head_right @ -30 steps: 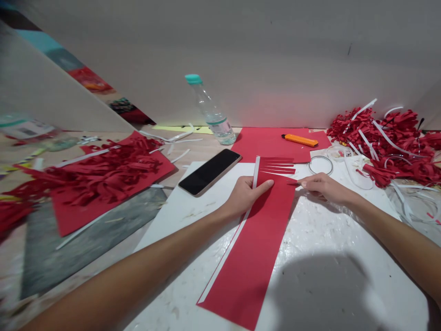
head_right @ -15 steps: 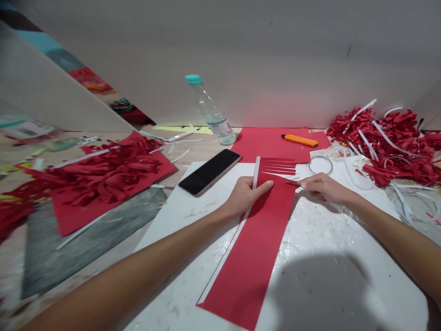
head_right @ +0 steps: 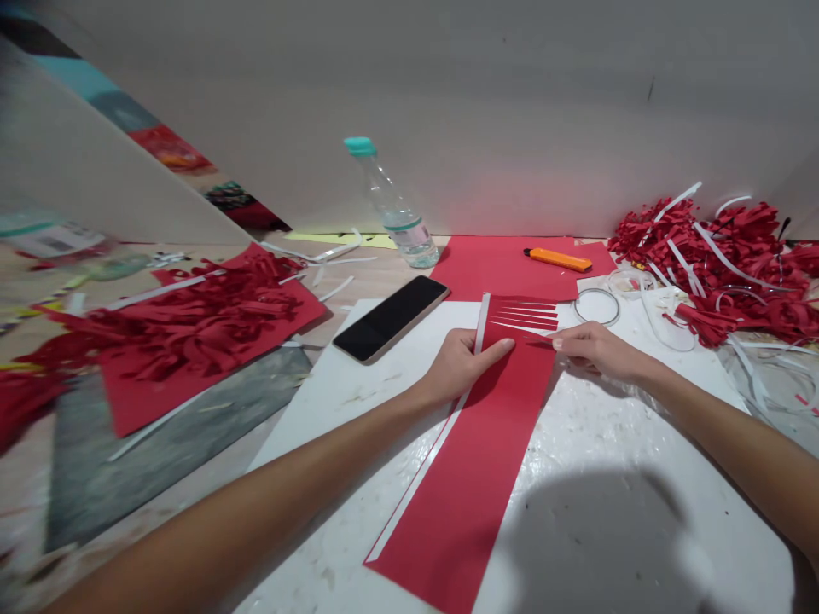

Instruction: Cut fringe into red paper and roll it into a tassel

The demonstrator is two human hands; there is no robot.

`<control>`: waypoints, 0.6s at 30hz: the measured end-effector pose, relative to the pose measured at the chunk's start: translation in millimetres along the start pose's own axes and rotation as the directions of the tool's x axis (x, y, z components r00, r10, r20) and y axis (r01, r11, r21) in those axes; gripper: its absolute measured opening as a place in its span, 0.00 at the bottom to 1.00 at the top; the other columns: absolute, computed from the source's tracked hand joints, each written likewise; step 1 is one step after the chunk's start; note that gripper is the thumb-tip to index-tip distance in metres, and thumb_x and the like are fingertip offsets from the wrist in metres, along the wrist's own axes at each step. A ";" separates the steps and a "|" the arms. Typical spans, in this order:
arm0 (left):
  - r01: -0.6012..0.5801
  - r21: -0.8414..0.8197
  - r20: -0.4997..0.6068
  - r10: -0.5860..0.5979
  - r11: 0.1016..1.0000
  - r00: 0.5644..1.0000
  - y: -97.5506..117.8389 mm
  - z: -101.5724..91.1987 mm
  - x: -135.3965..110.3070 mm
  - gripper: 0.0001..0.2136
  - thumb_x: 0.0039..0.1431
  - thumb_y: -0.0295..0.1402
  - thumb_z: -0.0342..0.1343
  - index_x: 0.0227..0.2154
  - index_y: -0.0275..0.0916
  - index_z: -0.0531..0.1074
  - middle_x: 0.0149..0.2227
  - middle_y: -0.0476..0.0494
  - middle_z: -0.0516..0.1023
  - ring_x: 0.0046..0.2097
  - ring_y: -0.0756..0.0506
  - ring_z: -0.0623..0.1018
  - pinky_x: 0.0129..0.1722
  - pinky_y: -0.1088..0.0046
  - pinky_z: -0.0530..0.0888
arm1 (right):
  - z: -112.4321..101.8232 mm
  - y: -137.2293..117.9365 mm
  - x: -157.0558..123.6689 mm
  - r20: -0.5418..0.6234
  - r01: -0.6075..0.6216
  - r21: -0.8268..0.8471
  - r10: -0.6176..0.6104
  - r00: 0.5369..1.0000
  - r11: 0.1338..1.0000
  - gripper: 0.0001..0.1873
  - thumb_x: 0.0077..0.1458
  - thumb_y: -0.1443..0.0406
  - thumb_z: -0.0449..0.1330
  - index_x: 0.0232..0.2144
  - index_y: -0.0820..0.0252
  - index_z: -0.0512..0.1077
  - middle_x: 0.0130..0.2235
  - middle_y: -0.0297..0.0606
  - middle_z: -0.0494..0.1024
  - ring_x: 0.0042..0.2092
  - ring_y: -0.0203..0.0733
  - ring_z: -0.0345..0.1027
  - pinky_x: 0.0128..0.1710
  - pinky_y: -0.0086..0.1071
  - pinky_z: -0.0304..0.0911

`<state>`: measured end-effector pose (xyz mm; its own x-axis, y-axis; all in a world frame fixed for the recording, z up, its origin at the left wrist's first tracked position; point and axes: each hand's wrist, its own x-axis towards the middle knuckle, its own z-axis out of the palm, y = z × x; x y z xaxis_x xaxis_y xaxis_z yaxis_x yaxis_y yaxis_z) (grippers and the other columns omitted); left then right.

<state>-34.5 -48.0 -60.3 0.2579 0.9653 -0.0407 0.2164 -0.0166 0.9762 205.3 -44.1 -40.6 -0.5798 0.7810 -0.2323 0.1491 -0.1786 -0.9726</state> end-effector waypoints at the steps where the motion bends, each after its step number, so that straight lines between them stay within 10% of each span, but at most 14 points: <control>1: -0.003 0.004 0.001 0.003 1.000 1.000 0.1 0.3 0.2 0.21 0.51 0.48 0.60 0.22 0.30 0.75 0.25 0.39 0.78 0.28 0.46 0.76 0.25 0.74 0.69 | 0.5 0.4 0.4 0.001 0.003 0.008 -0.003 1.000 1.000 0.19 0.56 0.54 0.60 0.21 0.60 0.64 0.17 0.24 0.50 0.18 0.28 0.39 0.17 0.28 0.37; 18: -0.013 -0.043 0.082 0.017 0.999 0.996 0.4 -2.0 0.1 0.20 0.50 0.46 0.61 0.17 0.33 0.68 0.20 0.48 0.68 0.24 0.52 0.66 0.22 0.77 0.62 | -2.4 4.6 2.3 0.017 0.044 0.006 -0.044 0.999 0.999 0.24 0.58 0.54 0.59 0.18 0.58 0.56 0.17 0.23 0.49 0.18 0.27 0.39 0.17 0.27 0.37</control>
<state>-36.3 -47.4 -59.4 0.3382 0.9402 -0.0416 0.1719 -0.0182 0.9850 206.6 -41.6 -45.5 -0.5992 0.7779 -0.1896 0.1186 -0.1479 -0.9819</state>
